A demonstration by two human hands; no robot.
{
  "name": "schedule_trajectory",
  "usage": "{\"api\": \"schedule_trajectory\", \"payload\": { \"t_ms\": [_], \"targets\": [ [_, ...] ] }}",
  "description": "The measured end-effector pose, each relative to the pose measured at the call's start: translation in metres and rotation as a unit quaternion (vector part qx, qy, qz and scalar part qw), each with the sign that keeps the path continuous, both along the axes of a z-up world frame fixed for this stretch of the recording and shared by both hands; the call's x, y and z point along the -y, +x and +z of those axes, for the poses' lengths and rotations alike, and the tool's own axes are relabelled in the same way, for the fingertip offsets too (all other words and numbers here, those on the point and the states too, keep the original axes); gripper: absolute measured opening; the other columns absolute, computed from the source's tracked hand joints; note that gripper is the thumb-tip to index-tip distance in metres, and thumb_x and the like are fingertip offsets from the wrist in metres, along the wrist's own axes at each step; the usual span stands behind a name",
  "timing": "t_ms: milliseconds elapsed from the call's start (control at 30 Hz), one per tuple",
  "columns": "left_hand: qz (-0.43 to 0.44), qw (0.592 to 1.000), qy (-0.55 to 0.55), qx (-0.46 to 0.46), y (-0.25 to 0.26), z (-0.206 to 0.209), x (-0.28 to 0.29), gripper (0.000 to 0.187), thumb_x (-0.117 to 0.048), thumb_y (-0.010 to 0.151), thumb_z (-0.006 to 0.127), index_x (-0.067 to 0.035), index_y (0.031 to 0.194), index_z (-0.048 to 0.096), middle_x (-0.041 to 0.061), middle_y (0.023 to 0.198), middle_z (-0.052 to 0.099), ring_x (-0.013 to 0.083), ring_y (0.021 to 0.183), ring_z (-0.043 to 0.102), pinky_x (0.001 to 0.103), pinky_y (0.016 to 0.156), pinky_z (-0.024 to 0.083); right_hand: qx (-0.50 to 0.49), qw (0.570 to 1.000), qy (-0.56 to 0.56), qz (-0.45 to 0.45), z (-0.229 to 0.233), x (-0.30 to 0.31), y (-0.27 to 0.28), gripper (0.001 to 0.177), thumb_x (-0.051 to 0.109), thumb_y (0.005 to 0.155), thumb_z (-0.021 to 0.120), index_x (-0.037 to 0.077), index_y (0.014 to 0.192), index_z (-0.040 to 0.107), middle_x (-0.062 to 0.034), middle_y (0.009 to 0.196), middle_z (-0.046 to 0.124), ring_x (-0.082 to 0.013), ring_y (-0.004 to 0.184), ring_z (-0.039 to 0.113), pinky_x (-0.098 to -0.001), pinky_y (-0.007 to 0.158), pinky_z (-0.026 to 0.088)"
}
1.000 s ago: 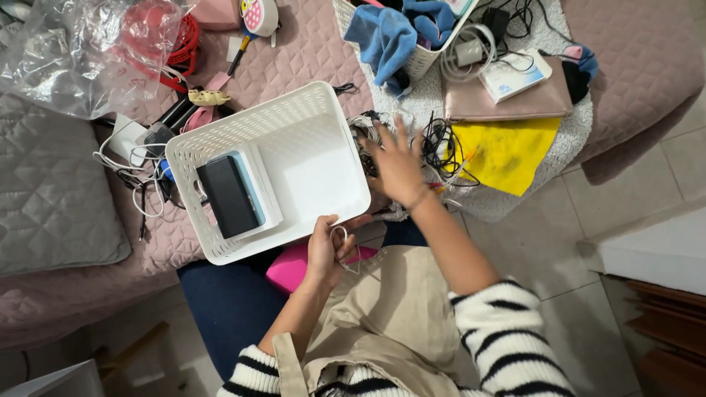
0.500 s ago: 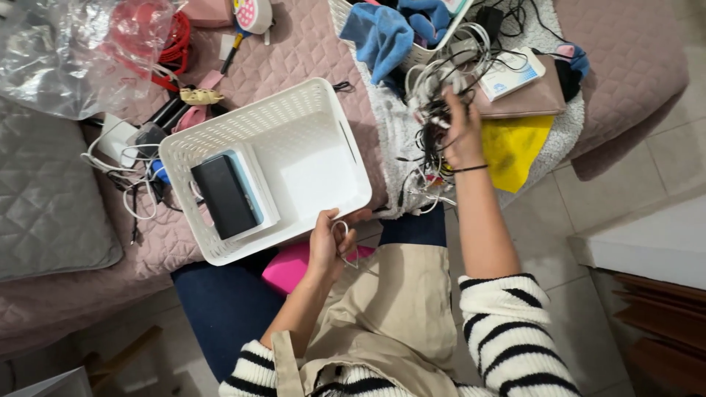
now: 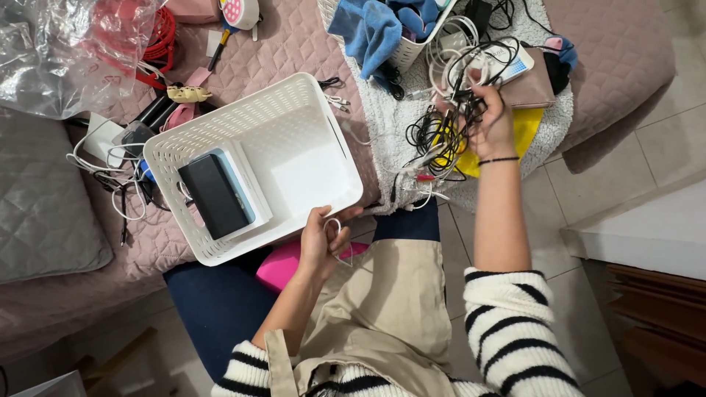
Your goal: The person unboxes a light blue iPhone 12 Pro, places it in a white basket, and then organizes various cables and accessories into the basket. They handle a power bank, multiple charging cables, and a plastic bag of small items, sorting them on the bed and into the basket.
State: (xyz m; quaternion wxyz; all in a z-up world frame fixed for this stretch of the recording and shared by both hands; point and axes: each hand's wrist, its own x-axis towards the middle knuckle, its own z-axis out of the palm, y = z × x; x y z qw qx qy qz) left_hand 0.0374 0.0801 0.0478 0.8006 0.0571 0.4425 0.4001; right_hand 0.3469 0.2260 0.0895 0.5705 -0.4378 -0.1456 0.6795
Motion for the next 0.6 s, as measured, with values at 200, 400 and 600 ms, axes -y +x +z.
{"api": "schedule_trajectory", "payload": {
  "t_ms": [200, 400, 600],
  "targets": [
    [0.029, 0.999, -0.007, -0.021, 0.002, -0.012, 0.0, 0.038, -0.029, 0.1, 0.042, 0.002, 0.108, 0.061, 0.021, 0.114, 0.077, 0.0087, 0.042, 0.02, 0.024, 0.039, 0.018, 0.69, 0.716, 0.032, 0.102, -0.031, -0.028, 0.041, 0.084, 0.03, 0.103, 0.08, -0.002, 0.158, 0.026, -0.0261, 0.165, 0.034, -0.0449, 0.152, 0.028, -0.0602, 0.121, 0.028],
    [0.02, 0.999, 0.001, -0.031, 0.002, -0.013, -0.001, 0.028, -0.03, 0.099, 0.043, -0.004, 0.092, 0.052, 0.022, 0.113, 0.077, 0.0095, 0.041, 0.019, 0.025, 0.039, 0.019, 0.703, 0.692, 0.126, 0.102, 0.02, 0.044, 0.032, 0.073, -0.011, 0.095, 0.069, 0.0, 0.159, 0.036, -0.0204, 0.158, 0.041, -0.0311, 0.126, 0.054, -0.0336, 0.098, 0.056],
    [-0.037, 0.999, 0.013, -0.015, -0.003, 0.002, -0.007, 0.063, -0.045, 0.1, 0.045, 0.012, 0.111, 0.069, -0.002, 0.054, 0.03, 0.0044, 0.038, 0.018, 0.018, 0.036, 0.021, 0.668, 0.737, 0.074, 0.077, -0.037, 0.162, -0.03, 0.083, 0.001, 0.078, 0.086, 0.007, 0.153, 0.053, -0.0326, 0.141, 0.043, -0.0613, 0.129, 0.05, -0.0622, 0.093, 0.056]
  ]
}}
